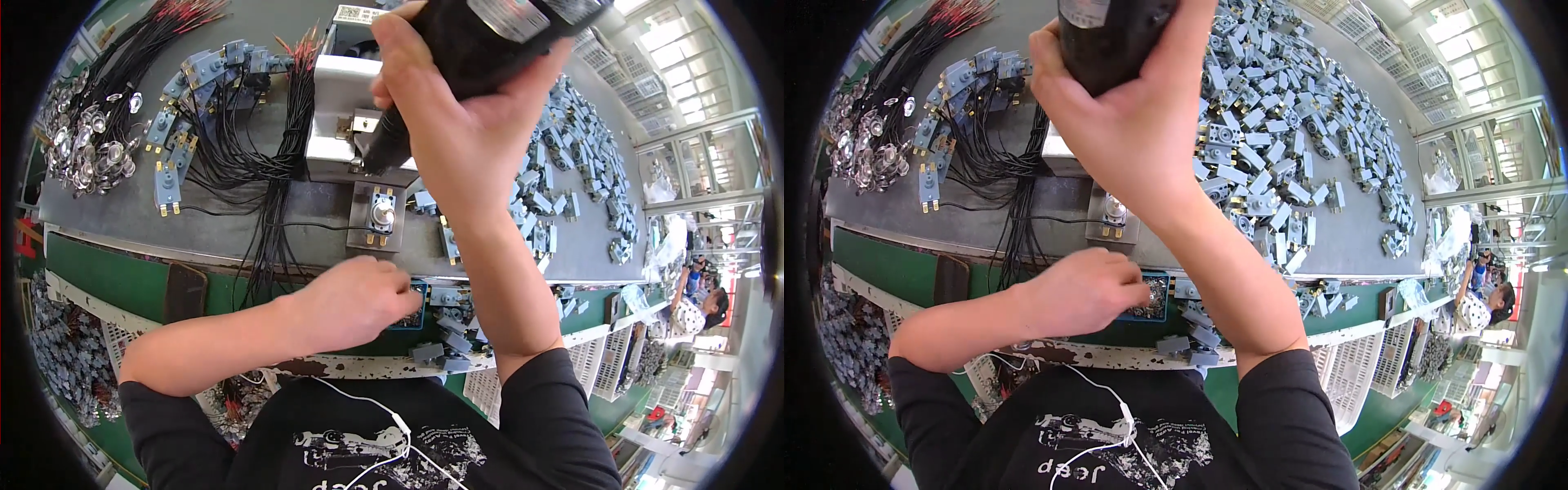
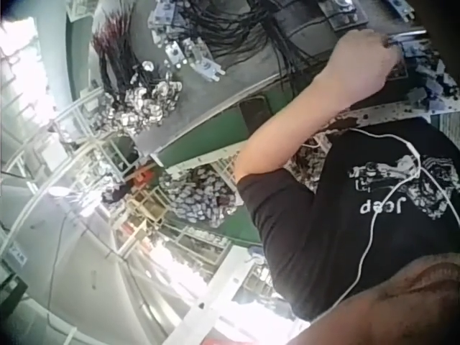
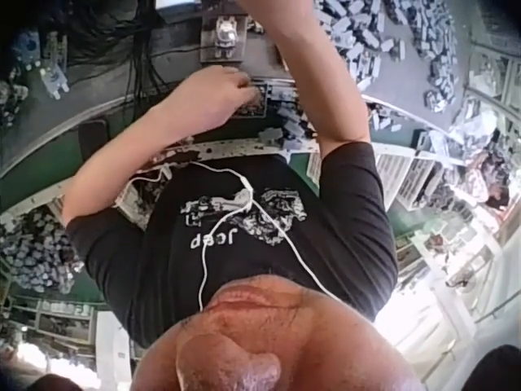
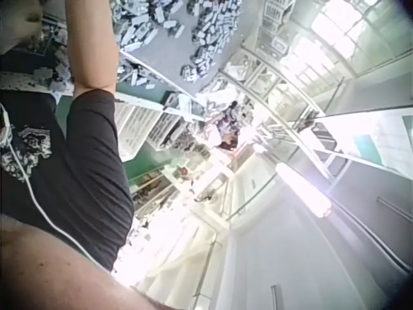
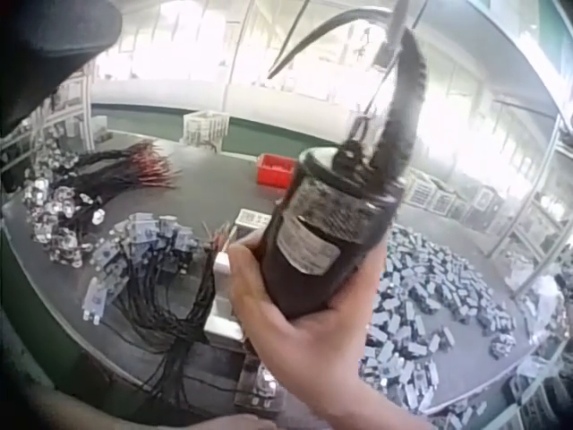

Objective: Assembling electronic components using an electric screwdriver at a production line station.

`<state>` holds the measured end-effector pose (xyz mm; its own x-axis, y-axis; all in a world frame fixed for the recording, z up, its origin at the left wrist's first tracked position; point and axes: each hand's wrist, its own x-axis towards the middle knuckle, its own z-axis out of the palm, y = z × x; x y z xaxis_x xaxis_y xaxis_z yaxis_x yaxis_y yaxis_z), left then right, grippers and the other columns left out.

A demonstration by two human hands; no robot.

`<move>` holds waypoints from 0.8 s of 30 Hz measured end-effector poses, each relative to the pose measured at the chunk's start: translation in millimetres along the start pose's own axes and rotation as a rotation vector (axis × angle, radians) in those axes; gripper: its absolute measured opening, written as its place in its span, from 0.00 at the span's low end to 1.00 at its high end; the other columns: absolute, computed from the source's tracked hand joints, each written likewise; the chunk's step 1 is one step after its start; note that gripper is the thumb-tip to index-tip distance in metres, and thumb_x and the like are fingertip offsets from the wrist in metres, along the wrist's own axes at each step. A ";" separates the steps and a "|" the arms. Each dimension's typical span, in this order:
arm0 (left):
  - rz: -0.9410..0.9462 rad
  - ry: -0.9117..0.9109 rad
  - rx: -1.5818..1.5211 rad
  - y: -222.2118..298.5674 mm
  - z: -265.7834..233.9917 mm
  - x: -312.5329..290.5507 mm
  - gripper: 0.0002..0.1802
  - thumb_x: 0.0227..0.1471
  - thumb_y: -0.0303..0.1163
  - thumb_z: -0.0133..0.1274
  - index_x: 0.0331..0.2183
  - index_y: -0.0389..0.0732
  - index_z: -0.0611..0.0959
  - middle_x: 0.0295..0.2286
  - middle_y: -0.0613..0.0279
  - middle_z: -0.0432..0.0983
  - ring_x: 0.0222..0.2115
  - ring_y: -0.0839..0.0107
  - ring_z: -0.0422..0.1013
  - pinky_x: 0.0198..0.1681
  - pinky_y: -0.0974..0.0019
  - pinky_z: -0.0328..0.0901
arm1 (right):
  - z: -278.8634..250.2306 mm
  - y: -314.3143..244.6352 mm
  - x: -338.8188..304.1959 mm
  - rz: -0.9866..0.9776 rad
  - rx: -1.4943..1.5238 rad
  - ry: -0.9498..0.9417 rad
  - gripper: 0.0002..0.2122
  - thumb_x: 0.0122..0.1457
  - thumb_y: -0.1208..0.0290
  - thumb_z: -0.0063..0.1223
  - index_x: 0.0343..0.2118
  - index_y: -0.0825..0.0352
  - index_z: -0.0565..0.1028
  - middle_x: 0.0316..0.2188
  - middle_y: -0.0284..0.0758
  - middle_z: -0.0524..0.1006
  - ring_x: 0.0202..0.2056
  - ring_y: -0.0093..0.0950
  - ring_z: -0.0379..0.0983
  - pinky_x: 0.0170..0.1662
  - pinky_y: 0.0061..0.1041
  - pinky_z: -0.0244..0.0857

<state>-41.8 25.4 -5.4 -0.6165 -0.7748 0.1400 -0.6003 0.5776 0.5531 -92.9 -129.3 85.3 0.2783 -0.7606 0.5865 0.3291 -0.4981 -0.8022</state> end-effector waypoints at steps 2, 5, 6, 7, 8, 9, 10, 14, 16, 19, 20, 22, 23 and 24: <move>-0.016 0.170 -0.036 -0.7 -18.0 -4.7 0.05 0.46 0.25 0.54 0.29 0.38 0.81 0.29 0.54 0.77 0.35 0.56 0.76 0.42 0.55 0.71 | -18.7 43.3 36.7 -0.977 0.322 -0.344 0.30 0.56 0.88 0.62 0.56 0.65 0.57 0.37 0.38 0.78 0.33 0.21 0.77 0.32 0.20 0.73; -0.125 0.391 0.111 -13.1 -46.4 -12.4 0.05 0.46 0.23 0.56 0.30 0.41 0.82 0.31 0.61 0.78 0.37 0.60 0.75 0.43 0.57 0.68 | -42.3 22.5 15.3 -0.818 0.238 -0.333 0.26 0.58 0.86 0.61 0.55 0.68 0.60 0.36 0.39 0.78 0.32 0.22 0.77 0.32 0.22 0.73; -0.185 0.420 0.120 -19.1 -50.8 -10.3 0.05 0.46 0.23 0.58 0.29 0.42 0.82 0.31 0.62 0.78 0.36 0.61 0.75 0.42 0.57 0.67 | -54.6 17.2 13.9 -0.745 0.200 -0.330 0.24 0.59 0.84 0.61 0.54 0.69 0.61 0.35 0.40 0.78 0.32 0.23 0.77 0.33 0.22 0.73; -0.250 0.447 0.138 -21.7 -54.6 -8.6 0.05 0.47 0.23 0.59 0.29 0.43 0.82 0.30 0.64 0.78 0.35 0.62 0.74 0.41 0.57 0.66 | -60.0 6.6 5.8 -0.676 0.172 -0.324 0.22 0.60 0.83 0.60 0.54 0.70 0.62 0.35 0.40 0.79 0.31 0.24 0.78 0.33 0.23 0.74; -0.253 0.444 0.136 -26.3 -52.0 -8.0 0.05 0.47 0.23 0.59 0.29 0.43 0.82 0.30 0.64 0.78 0.35 0.62 0.74 0.41 0.57 0.66 | -63.8 0.8 2.0 -0.608 0.147 -0.323 0.21 0.60 0.82 0.60 0.53 0.71 0.64 0.34 0.41 0.79 0.31 0.25 0.78 0.33 0.24 0.74; -0.259 0.435 0.145 -31.5 -46.0 -7.5 0.06 0.46 0.24 0.62 0.29 0.43 0.81 0.30 0.64 0.78 0.36 0.61 0.74 0.42 0.57 0.66 | -68.6 -6.2 -2.3 -0.540 0.122 -0.322 0.19 0.61 0.81 0.59 0.53 0.72 0.65 0.34 0.42 0.79 0.31 0.26 0.78 0.33 0.25 0.74; -0.256 0.425 0.150 -34.3 -40.6 -4.1 0.08 0.46 0.24 0.64 0.29 0.42 0.80 0.31 0.64 0.78 0.37 0.60 0.74 0.42 0.57 0.66 | -76.5 -14.6 -6.7 -0.473 0.088 -0.318 0.18 0.62 0.80 0.58 0.52 0.74 0.66 0.33 0.42 0.79 0.30 0.27 0.78 0.33 0.26 0.74; -0.256 0.419 0.169 -30.7 -28.6 -2.0 0.09 0.46 0.26 0.65 0.29 0.42 0.80 0.30 0.64 0.77 0.37 0.61 0.73 0.42 0.57 0.66 | -100.3 -45.9 -25.9 -0.193 -0.006 -0.320 0.15 0.66 0.75 0.56 0.50 0.78 0.71 0.31 0.45 0.80 0.29 0.30 0.79 0.33 0.29 0.75; -0.242 0.449 0.185 -33.0 -24.8 1.3 0.08 0.48 0.32 0.65 0.30 0.45 0.81 0.30 0.65 0.76 0.36 0.62 0.73 0.40 0.58 0.65 | -82.2 -63.5 -37.8 -0.063 -0.083 -0.120 0.13 0.66 0.74 0.57 0.45 0.80 0.74 0.26 0.42 0.79 0.25 0.28 0.76 0.29 0.28 0.72; -0.334 0.419 0.132 -34.0 -26.1 3.2 0.10 0.48 0.33 0.66 0.31 0.44 0.81 0.30 0.66 0.76 0.36 0.61 0.73 0.41 0.57 0.66 | -54.3 -62.4 -49.3 -0.039 -0.029 0.038 0.10 0.64 0.75 0.59 0.41 0.79 0.77 0.22 0.38 0.77 0.21 0.25 0.74 0.25 0.25 0.71; -0.349 0.415 0.157 -33.6 -26.1 2.2 0.13 0.48 0.34 0.66 0.34 0.45 0.79 0.30 0.66 0.76 0.36 0.61 0.73 0.41 0.56 0.66 | -52.9 -56.6 -49.9 -0.074 0.084 -0.006 0.09 0.63 0.77 0.59 0.40 0.79 0.77 0.24 0.38 0.78 0.22 0.25 0.75 0.26 0.25 0.71; -0.350 0.423 0.143 -33.6 -25.1 2.3 0.14 0.48 0.34 0.66 0.35 0.45 0.78 0.30 0.66 0.76 0.36 0.61 0.73 0.41 0.56 0.66 | -51.3 -51.8 -51.6 -0.072 0.082 -0.006 0.09 0.63 0.77 0.60 0.40 0.79 0.77 0.24 0.38 0.78 0.22 0.24 0.75 0.26 0.25 0.71; -0.351 0.432 0.129 -33.7 -24.6 2.5 0.16 0.48 0.34 0.67 0.36 0.45 0.77 0.30 0.66 0.77 0.36 0.61 0.74 0.41 0.57 0.66 | -50.3 -49.7 -52.1 -0.072 0.078 -0.008 0.08 0.63 0.77 0.60 0.40 0.79 0.77 0.25 0.38 0.78 0.22 0.24 0.75 0.26 0.24 0.71; -0.354 0.435 0.129 -33.7 -24.6 2.7 0.16 0.48 0.34 0.67 0.36 0.45 0.77 0.30 0.66 0.77 0.36 0.61 0.74 0.41 0.57 0.66 | -49.3 -47.9 -52.4 -0.072 0.074 -0.009 0.08 0.63 0.78 0.60 0.40 0.78 0.77 0.25 0.38 0.79 0.22 0.24 0.75 0.26 0.24 0.71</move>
<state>-10.6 -2.5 -3.4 -0.1171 -0.9453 0.3044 -0.8063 0.2695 0.5266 -167.6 -86.1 87.5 0.2598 -0.7202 0.6432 0.4145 -0.5185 -0.7479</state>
